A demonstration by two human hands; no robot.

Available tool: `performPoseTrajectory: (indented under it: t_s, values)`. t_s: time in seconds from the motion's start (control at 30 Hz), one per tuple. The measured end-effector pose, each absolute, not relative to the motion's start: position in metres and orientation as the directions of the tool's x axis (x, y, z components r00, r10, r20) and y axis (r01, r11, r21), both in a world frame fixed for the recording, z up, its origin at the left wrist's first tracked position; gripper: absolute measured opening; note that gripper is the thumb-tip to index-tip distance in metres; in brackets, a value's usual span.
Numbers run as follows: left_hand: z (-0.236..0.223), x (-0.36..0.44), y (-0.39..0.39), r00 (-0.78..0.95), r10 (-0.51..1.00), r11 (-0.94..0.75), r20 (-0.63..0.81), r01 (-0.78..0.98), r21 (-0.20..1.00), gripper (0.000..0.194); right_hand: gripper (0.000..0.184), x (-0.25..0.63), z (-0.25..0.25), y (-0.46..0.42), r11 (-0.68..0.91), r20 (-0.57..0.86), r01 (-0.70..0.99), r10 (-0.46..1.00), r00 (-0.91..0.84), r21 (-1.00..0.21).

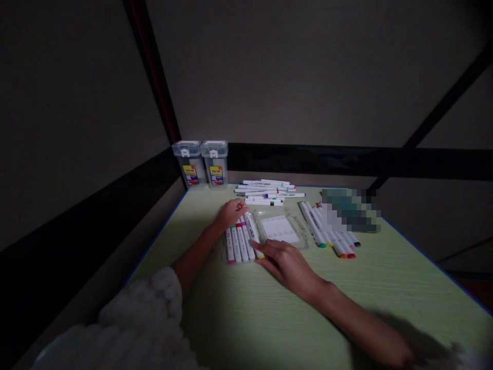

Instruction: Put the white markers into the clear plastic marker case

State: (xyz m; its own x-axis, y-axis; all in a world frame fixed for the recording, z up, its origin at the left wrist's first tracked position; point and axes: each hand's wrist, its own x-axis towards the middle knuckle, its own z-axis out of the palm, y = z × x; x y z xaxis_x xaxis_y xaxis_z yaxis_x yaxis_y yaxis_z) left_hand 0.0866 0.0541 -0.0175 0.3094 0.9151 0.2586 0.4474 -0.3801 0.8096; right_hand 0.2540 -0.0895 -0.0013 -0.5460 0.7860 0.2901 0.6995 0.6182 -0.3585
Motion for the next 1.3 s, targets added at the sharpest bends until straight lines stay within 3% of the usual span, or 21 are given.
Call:
performPoseTrajectory:
  t_s: [0.43, 1.3]
  values:
    - [-0.019, 0.085, 0.058, 0.301, 0.924, -0.351, 0.237, 0.417, 0.838, 0.011, 0.034, 0.252, 0.000, -0.091, 0.669, 0.327, 0.733, 0.726, -0.605, -0.127]
    - [-0.008, 0.090, 0.048, 0.274, 0.923, -0.365, 0.269, 0.408, 0.837, 0.012, 0.036, 0.254, 0.004, -0.093, 0.668, 0.330, 0.737, 0.722, -0.608, -0.102]
